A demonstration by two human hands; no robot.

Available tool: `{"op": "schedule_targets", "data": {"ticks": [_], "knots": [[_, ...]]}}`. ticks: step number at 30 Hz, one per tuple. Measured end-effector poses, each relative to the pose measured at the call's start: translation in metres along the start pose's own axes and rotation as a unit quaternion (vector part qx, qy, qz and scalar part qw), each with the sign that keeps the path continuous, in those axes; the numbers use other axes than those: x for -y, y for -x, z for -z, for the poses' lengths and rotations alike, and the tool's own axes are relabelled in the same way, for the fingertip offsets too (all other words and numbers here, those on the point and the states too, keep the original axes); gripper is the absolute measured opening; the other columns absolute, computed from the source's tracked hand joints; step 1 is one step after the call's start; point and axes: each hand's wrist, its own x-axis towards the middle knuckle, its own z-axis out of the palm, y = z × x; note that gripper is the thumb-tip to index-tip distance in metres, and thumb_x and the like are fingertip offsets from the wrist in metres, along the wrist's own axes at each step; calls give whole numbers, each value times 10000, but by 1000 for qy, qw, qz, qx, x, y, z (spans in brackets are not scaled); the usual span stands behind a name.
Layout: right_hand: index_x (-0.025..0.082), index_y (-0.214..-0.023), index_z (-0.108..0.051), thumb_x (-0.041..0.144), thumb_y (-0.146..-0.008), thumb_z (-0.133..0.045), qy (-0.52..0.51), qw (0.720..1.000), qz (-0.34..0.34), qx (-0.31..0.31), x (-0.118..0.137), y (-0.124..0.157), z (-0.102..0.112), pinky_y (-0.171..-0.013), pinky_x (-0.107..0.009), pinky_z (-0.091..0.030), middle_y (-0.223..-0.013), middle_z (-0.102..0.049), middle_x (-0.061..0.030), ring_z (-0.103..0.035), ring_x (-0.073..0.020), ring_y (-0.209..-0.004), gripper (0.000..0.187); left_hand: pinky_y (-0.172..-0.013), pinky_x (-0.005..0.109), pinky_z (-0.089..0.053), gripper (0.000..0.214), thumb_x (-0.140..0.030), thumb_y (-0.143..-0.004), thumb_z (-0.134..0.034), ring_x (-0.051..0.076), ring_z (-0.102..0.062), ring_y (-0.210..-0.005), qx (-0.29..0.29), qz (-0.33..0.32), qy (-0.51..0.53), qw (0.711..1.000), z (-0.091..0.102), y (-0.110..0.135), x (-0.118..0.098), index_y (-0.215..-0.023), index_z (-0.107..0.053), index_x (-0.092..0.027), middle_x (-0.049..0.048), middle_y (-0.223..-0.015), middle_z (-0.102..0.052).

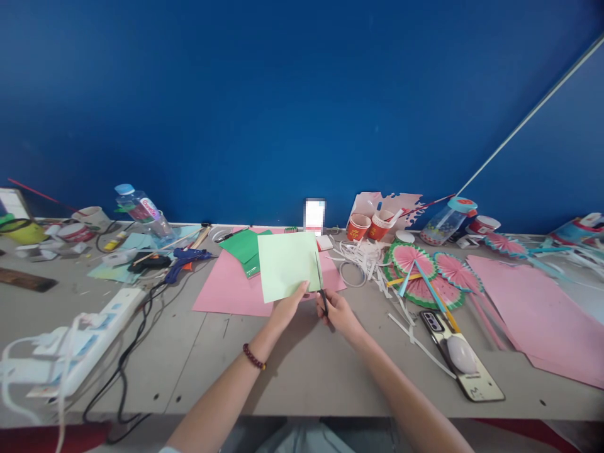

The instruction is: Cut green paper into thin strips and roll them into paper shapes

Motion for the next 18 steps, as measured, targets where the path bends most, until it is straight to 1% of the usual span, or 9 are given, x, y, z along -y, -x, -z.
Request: {"op": "schedule_targets", "data": {"ticks": [2,4,8,15,18], "knots": [[197,-758,-474,516,-843,-477,1,1000,2,0,-1,0,0,-343,-167,-268,-560,-503,62,-411,-52,-371,330,-1028,340,-388,450,-584,-811,-497,276,-580,-1131,33,28,3,999,0,1,-2,-812,-732,-200,78,-1037,-727],[198,-756,-478,513,-843,-477,4,1000,4,-2,-2,0,0,-338,-168,-262,-561,-506,61,-405,-53,-369,326,-1055,342,-360,463,-580,-829,-472,270,-560,-1164,46,41,5,998,0,1,-3,-852,-728,-195,72,-1080,-715],[198,-742,-478,497,-848,-478,3,1000,6,-7,-1,0,1,-339,-166,-265,-558,-509,60,-405,-52,-370,318,-1061,343,-356,477,-590,-832,-464,267,-559,-1166,50,53,-10,997,1,-2,-1,-866,-725,-192,67,-1086,-712],[198,-748,-485,523,-846,-481,11,1000,1,-10,-1,1,1,-329,-172,-253,-556,-507,55,-398,-59,-369,340,-1046,328,-378,489,-607,-813,-475,263,-570,-1148,43,33,-10,998,0,-6,5,-869,-728,-191,65,-1061,-720],[195,-745,-485,528,-845,-486,8,1000,7,-10,-1,0,1,-351,-174,-271,-547,-502,59,-395,-54,-370,348,-1031,324,-395,497,-611,-812,-476,265,-576,-1138,41,32,-12,999,0,-7,6,-862,-730,-186,69,-1059,-721]]}}
